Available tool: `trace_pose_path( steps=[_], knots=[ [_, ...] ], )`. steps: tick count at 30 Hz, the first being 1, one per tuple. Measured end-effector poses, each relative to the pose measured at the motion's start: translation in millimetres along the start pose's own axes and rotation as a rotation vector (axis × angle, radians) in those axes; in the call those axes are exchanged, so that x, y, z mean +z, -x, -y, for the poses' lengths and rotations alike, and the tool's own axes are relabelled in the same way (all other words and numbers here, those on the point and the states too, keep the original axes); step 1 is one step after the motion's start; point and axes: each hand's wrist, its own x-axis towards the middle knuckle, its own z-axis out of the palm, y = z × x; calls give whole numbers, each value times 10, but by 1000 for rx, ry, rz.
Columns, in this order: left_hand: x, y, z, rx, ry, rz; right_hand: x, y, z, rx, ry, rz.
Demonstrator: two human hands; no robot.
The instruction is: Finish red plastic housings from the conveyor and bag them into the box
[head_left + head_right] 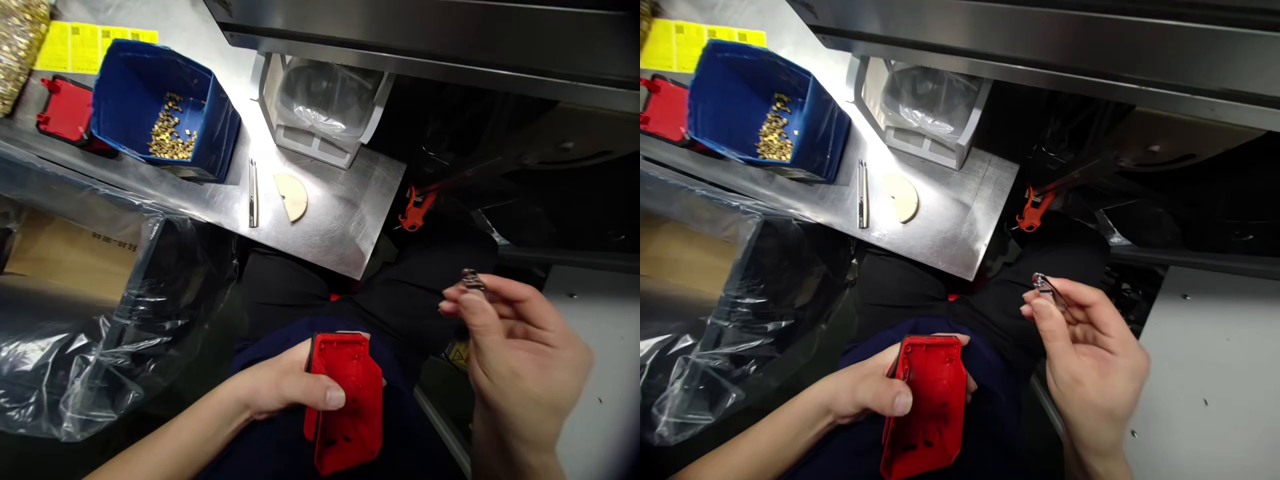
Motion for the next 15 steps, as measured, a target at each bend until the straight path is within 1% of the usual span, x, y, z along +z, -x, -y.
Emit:
trace_pose_path(
  steps=[1, 2, 3, 6, 9, 10, 12, 15],
  knots=[
    [1, 6, 2, 6, 15, -8, -20, 3, -20, 107, -49, 18],
    [3, 11, 3, 6, 22, -15, -36, 22, -29, 175, -82, 103],
    [6, 13, 5, 3, 20, -21, -47, 57, -22, 213, -90, 215],
    [31, 8, 26, 16, 7, -41, -50, 224, 90, 235, -34, 484],
    [84, -7, 68, 96, 50, -100, 11, 378, 256, 280, -56, 680],
    [105, -11, 79, 127, 67, -118, 46, 411, 300, 313, -89, 725],
    [139, -16, 87, 166, 86, -124, 130, 452, 358, 379, -156, 776],
    [152, -15, 65, 171, 84, -77, 248, 486, 378, 449, -217, 812]
  ],
)
